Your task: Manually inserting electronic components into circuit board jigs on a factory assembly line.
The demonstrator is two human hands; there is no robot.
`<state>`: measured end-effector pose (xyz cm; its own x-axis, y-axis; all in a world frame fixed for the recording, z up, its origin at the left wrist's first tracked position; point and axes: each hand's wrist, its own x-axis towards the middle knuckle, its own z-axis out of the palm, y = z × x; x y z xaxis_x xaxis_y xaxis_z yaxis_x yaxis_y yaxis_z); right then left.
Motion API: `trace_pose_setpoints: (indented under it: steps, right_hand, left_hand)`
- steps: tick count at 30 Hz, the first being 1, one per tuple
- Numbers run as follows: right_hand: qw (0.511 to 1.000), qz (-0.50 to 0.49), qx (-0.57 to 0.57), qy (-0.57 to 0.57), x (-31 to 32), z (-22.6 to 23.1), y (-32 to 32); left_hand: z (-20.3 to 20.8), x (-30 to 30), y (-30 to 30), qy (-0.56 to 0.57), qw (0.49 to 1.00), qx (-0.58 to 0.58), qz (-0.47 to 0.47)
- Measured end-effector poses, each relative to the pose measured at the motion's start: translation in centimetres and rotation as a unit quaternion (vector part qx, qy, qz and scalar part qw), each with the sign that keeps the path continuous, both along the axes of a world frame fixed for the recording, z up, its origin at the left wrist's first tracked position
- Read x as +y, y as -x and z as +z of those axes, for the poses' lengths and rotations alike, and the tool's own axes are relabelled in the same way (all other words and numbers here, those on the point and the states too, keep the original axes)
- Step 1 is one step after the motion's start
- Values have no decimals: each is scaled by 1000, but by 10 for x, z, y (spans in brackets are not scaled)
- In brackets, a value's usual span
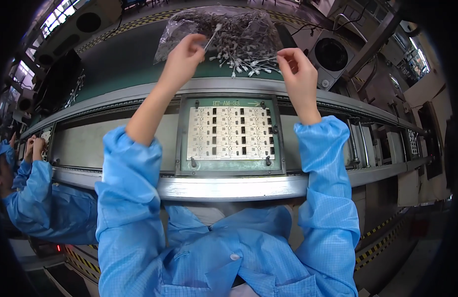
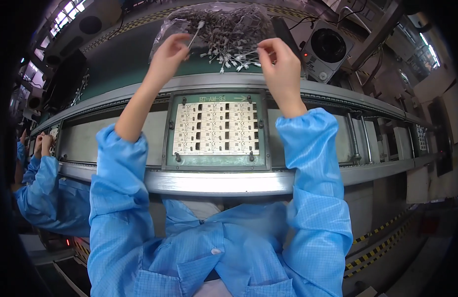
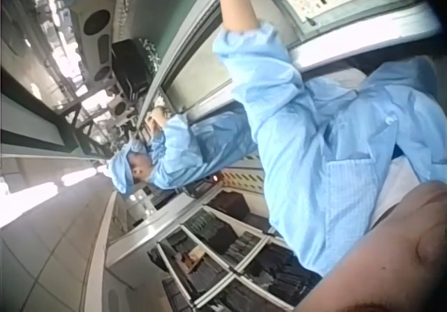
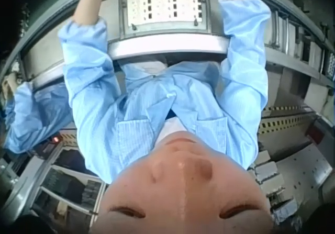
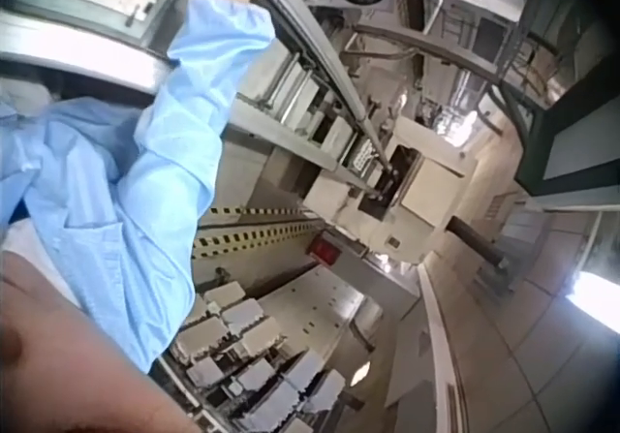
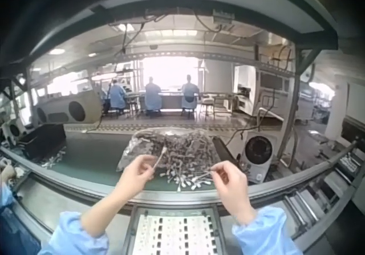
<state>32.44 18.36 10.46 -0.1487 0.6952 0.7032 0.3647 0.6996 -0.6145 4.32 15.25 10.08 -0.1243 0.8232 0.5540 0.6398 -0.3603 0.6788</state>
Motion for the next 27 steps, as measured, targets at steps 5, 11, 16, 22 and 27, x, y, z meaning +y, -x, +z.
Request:
trace_pose_setpoints:
  steps: [5,11,16,22,27]
  right_hand:
    - [988,102,-120,-1,-49,-36,44]
    - [951,112,-287,-1,-75,-61,82]
    - [945,63,-317,-55,-78,-76,103]
    - [952,63,-298,37,-78,-92,117]
    - [950,87,-293,60,-79,-91,116]
  left_hand:
    - [-8,-84,20,214,928,-299,-64]
    - [-35,-103,53,222,879,-393,-157]
    - [-50,-108,59,244,813,-484,-211]
    - [-54,-115,65,255,782,-495,-279]
    - [-61,-113,63,210,819,-468,-256]
